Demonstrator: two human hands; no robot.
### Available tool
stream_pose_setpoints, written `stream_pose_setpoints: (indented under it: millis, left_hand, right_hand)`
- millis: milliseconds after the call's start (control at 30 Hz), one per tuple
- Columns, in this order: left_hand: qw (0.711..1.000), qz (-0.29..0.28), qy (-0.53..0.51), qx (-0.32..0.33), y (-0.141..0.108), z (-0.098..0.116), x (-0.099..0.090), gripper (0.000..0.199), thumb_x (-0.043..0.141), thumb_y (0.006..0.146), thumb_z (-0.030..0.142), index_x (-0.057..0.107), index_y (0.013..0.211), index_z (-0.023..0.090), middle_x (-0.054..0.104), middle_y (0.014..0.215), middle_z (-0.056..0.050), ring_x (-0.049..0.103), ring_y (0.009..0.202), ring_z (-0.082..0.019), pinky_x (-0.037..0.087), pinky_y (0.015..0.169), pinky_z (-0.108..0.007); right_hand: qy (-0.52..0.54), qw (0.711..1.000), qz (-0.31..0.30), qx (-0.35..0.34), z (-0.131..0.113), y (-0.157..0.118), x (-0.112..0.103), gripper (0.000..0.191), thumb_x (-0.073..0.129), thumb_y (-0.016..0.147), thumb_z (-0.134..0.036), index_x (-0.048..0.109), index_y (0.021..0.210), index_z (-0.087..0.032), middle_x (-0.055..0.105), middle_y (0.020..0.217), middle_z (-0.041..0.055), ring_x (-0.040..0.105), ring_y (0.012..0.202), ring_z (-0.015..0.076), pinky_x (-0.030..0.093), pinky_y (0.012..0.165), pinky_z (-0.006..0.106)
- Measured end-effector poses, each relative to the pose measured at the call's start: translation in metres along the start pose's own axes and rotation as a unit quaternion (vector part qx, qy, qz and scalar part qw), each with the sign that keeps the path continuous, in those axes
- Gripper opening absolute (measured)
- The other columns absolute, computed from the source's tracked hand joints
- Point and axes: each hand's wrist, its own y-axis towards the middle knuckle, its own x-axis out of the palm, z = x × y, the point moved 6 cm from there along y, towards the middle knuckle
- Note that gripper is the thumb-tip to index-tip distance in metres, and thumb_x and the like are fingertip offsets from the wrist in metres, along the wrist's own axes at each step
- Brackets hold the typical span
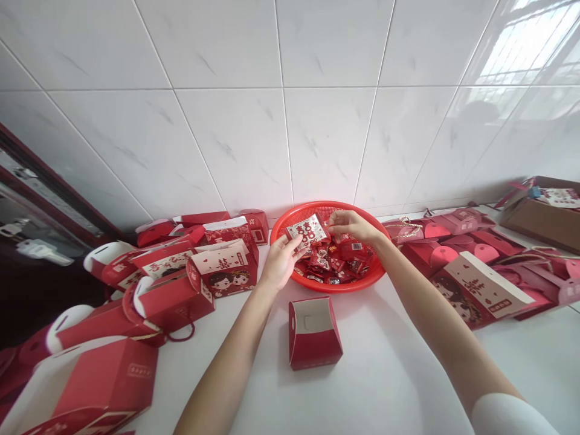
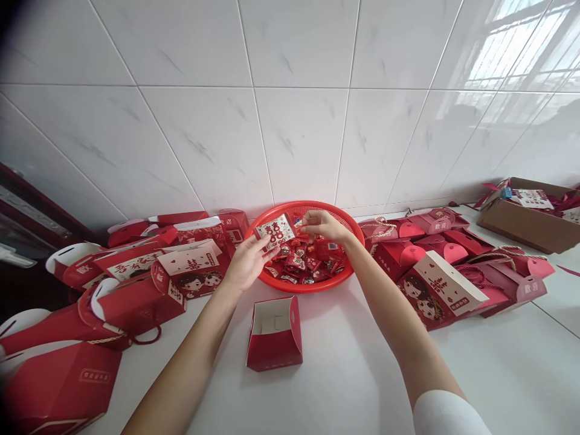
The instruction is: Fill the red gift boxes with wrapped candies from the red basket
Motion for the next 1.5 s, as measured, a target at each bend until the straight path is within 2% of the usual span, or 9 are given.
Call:
stream_pose_setpoints:
  millis: [200,400,600,733,867,933,1067,1333,1500]
  left_hand:
    - [1.0,0.0,0.009,0.014,0.002,-0.001,-0.002,0.031,0.09,0.062,0.035,0.07,0.078,0.018,0.069,0.089,-0.002,0.065,0.094,-0.02,0.052,0.097,-0.043]
    - [0.999,0.012,0.019,0.031,0.004,0.0,-0.003,0.031,0.091,0.062,0.034,0.068,0.073,0.016,0.067,0.086,-0.001,0.064,0.087,-0.016,0.054,0.096,-0.042]
    - [0.998,0.008,0.035,0.044,0.002,0.001,0.002,0.036,0.092,0.059,0.039,0.067,0.071,0.017,0.066,0.079,0.0,0.064,0.086,-0.019,0.056,0.093,-0.042]
    - [0.998,0.003,0.049,0.05,0.001,0.002,0.004,0.035,0.09,0.061,0.041,0.069,0.078,0.018,0.068,0.084,-0.001,0.066,0.093,-0.022,0.055,0.092,-0.042]
    - [0.997,0.006,0.049,0.059,0.0,0.003,0.004,0.036,0.09,0.062,0.042,0.066,0.07,0.018,0.065,0.08,0.0,0.065,0.089,-0.021,0.056,0.089,-0.04]
    - [0.997,0.003,0.055,0.052,-0.001,0.003,0.005,0.037,0.091,0.06,0.042,0.068,0.075,0.017,0.067,0.082,0.0,0.065,0.089,-0.02,0.056,0.088,-0.04]
    - [0.996,0.006,0.075,0.047,-0.002,0.002,0.005,0.043,0.093,0.058,0.039,0.072,0.088,0.017,0.073,0.09,-0.003,0.068,0.09,-0.022,0.056,0.088,-0.041]
    - [0.996,-0.002,0.056,0.066,0.002,0.0,0.003,0.041,0.092,0.059,0.037,0.073,0.09,0.018,0.076,0.095,-0.006,0.07,0.098,-0.028,0.056,0.091,-0.046]
    - [0.997,0.015,0.044,0.063,0.003,-0.001,0.001,0.04,0.091,0.06,0.04,0.072,0.087,0.018,0.074,0.093,-0.005,0.069,0.102,-0.029,0.057,0.092,-0.046]
  right_hand:
    - [0.124,0.99,0.053,-0.04,-0.016,-0.003,-0.006,0.05,0.082,0.058,-0.054,0.048,0.079,-0.023,0.062,0.068,-0.0053,0.052,0.047,0.0093,0.045,0.051,0.026]
    - [0.177,0.978,0.087,-0.061,-0.025,-0.006,-0.005,0.044,0.082,0.061,-0.052,0.052,0.078,-0.024,0.06,0.068,-0.0061,0.05,0.051,0.0097,0.044,0.053,0.027]
    - [0.123,0.988,0.073,-0.056,-0.03,-0.005,0.015,0.032,0.085,0.065,-0.042,0.066,0.074,-0.018,0.067,0.071,-0.0016,0.051,0.054,0.0087,0.043,0.055,0.025]
    - [0.098,0.986,0.118,-0.069,-0.037,-0.008,0.022,0.037,0.087,0.064,-0.048,0.066,0.069,-0.018,0.067,0.069,-0.0005,0.053,0.057,0.0099,0.044,0.056,0.026]
    - [0.078,0.981,0.153,-0.09,-0.038,-0.011,0.025,0.042,0.086,0.064,-0.053,0.063,0.066,-0.018,0.067,0.068,0.0007,0.058,0.064,0.0136,0.047,0.062,0.028]
    - [0.073,0.98,0.161,-0.096,-0.037,-0.011,0.027,0.042,0.085,0.065,-0.054,0.064,0.068,-0.018,0.067,0.069,0.0011,0.059,0.064,0.0141,0.048,0.061,0.028]
    - [0.077,0.981,0.138,-0.112,-0.036,-0.012,0.033,0.04,0.083,0.069,-0.053,0.065,0.07,-0.017,0.066,0.069,0.0011,0.057,0.061,0.0126,0.045,0.057,0.026]
    - [0.096,0.984,0.088,-0.117,-0.039,-0.016,0.036,0.033,0.082,0.073,-0.047,0.07,0.073,-0.016,0.064,0.066,-0.0002,0.055,0.059,0.0111,0.044,0.056,0.025]
    - [0.104,0.967,0.171,-0.16,-0.044,-0.023,0.026,0.024,0.078,0.078,-0.044,0.076,0.08,-0.02,0.063,0.057,-0.0023,0.052,0.051,0.0105,0.042,0.049,0.025]
